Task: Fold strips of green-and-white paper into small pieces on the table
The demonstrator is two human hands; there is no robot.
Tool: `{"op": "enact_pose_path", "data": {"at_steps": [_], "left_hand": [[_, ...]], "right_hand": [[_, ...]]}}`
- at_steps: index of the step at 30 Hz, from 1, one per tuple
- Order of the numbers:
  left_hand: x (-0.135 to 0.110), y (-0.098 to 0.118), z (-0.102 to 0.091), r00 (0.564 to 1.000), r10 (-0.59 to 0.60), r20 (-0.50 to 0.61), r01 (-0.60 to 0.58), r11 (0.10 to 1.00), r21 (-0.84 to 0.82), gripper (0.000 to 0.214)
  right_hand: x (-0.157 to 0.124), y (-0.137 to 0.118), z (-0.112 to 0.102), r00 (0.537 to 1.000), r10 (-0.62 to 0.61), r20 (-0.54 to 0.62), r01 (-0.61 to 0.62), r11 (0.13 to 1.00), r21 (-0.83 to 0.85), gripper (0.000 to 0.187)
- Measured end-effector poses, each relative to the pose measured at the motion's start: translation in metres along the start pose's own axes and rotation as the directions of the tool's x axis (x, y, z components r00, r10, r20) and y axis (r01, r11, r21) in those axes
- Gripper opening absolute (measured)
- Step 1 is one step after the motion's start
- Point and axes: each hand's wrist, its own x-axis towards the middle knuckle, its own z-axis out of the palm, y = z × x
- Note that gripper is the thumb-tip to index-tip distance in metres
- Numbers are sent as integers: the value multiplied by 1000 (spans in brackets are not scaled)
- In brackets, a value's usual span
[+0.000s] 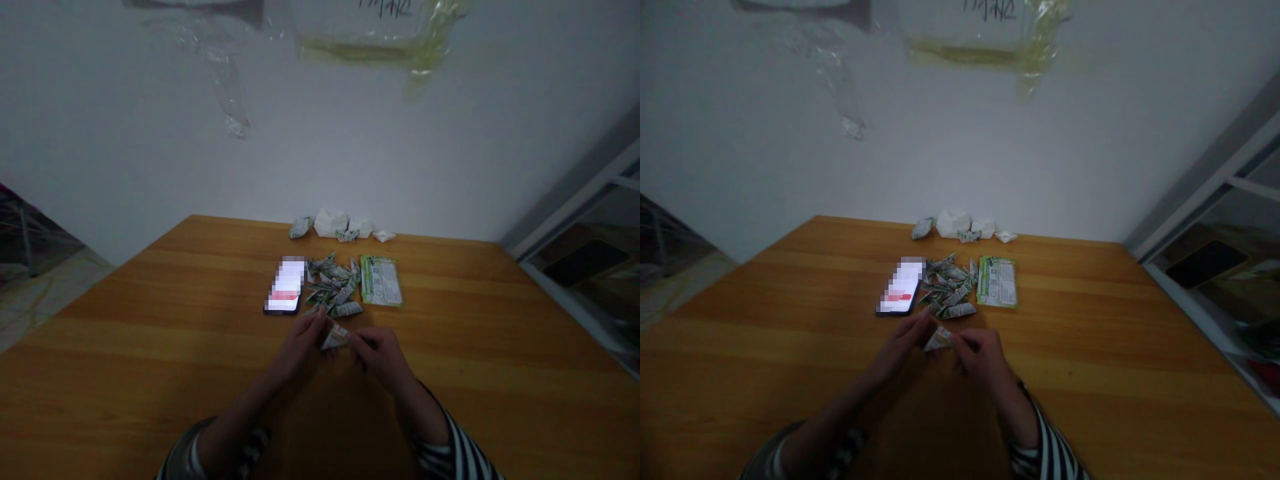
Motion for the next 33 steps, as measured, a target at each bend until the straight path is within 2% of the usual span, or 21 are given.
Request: {"op": "enact_pose_path", "data": {"at_steps": [2, 5, 8, 10, 15, 20, 23, 26, 30, 33], "left_hand": [[-3, 7, -1, 999, 50, -4, -50, 998, 35, 54], [-8, 15, 0, 991, 113, 71, -120, 988, 101, 38], [-11, 18, 1, 985, 114, 126, -130, 983, 128, 28], [-11, 16, 2, 985, 127, 118, -146, 975, 167, 27], [-10, 11, 3, 961, 277, 29, -268, 895, 357, 25], [-13, 13, 4, 927, 370, 63, -355, 810, 467, 25], [-15, 13, 6, 917, 395, 55, -374, 803, 465, 24], [-17, 9, 8, 923, 384, -24, -345, 854, 389, 20], [-16, 4, 11, 960, 248, -132, -230, 963, 140, 19], [-14, 6, 8, 980, 160, -116, -155, 987, 46, 18]], "right_hand": [[2, 0, -6, 999, 12, 31, -14, 997, 72, 48], [4, -1, -14, 998, 5, 69, -16, 987, 158, 47], [5, -1, -18, 997, -18, 70, 6, 984, 179, 47], [6, 1, -19, 997, -29, 71, 16, 985, 173, 47], [6, 6, -17, 995, -43, 86, 33, 992, 121, 48], [5, 4, -16, 994, -60, 89, 52, 994, 93, 47], [2, 2, -13, 997, -61, 52, 58, 997, 52, 48], [-2, -1, -9, 997, -74, 5, 74, 997, -35, 48], [-8, -7, -2, 991, -133, -27, 127, 978, -164, 46], [-9, -9, -1, 990, -142, -21, 135, 972, -192, 45]]}}
